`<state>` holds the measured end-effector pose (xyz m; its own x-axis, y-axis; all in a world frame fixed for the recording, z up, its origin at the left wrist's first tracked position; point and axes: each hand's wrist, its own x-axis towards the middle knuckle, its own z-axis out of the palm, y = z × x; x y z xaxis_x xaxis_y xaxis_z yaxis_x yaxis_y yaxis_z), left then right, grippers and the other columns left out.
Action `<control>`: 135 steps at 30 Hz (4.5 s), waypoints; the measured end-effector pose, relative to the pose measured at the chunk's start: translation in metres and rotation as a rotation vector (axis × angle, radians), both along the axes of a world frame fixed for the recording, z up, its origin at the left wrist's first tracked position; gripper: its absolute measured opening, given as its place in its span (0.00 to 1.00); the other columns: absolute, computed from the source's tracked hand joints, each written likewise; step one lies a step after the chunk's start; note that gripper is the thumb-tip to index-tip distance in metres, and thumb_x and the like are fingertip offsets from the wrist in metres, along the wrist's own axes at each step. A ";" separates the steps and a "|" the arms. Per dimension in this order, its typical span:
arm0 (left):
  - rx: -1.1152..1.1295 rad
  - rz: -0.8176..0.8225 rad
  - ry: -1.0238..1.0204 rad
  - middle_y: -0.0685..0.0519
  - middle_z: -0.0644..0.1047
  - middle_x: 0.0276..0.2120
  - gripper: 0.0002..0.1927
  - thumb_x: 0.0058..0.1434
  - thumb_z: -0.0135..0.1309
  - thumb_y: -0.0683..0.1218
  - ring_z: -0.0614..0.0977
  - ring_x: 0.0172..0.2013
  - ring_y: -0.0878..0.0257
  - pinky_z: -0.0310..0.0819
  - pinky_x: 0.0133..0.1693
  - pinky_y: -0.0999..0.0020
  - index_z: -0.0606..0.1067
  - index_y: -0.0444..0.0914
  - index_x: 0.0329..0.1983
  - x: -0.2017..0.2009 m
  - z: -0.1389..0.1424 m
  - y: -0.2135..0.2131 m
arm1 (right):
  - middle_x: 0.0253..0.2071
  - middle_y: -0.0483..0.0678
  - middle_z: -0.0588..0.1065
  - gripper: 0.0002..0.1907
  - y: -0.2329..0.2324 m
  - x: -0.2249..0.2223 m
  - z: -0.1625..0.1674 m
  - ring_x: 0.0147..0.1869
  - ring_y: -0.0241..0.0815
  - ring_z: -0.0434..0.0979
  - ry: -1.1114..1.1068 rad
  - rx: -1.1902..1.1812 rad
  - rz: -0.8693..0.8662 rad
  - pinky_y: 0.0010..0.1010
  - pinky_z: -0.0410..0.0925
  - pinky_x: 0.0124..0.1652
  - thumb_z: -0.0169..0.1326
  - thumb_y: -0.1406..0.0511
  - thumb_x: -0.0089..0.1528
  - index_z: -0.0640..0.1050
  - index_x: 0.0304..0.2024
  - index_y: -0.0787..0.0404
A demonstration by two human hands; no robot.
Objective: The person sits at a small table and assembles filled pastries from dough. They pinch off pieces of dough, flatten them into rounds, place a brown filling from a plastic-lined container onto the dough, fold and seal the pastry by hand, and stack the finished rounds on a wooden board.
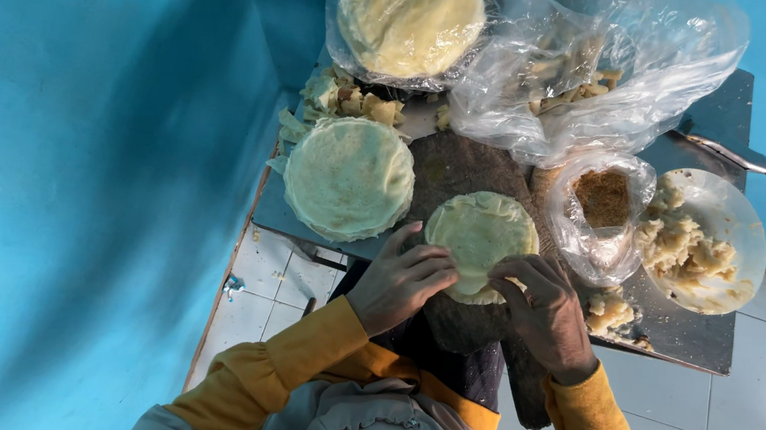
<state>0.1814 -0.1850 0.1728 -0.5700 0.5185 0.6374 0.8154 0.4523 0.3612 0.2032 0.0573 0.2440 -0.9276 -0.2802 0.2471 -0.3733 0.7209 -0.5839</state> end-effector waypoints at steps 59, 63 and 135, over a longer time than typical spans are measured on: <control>-0.078 0.114 -0.065 0.56 0.74 0.41 0.04 0.63 0.58 0.44 0.76 0.49 0.59 0.55 0.65 0.43 0.79 0.43 0.41 -0.001 0.005 -0.004 | 0.32 0.48 0.80 0.08 -0.035 -0.017 -0.017 0.33 0.36 0.80 -0.301 -0.128 -0.159 0.31 0.71 0.35 0.59 0.64 0.63 0.79 0.41 0.62; -0.101 0.110 -0.012 0.56 0.74 0.42 0.04 0.65 0.58 0.44 0.75 0.50 0.60 0.56 0.66 0.46 0.78 0.42 0.43 -0.004 0.007 -0.001 | 0.30 0.49 0.79 0.08 -0.036 -0.017 -0.016 0.32 0.38 0.79 -0.338 -0.120 -0.180 0.32 0.71 0.35 0.60 0.63 0.63 0.79 0.40 0.62; -0.489 0.228 0.014 0.45 0.55 0.76 0.31 0.70 0.44 0.52 0.51 0.76 0.45 0.39 0.74 0.47 0.59 0.49 0.77 -0.010 -0.006 0.047 | 0.44 0.53 0.73 0.20 -0.005 -0.064 -0.022 0.47 0.54 0.77 0.190 0.263 -0.165 0.44 0.73 0.44 0.48 0.75 0.63 0.77 0.57 0.59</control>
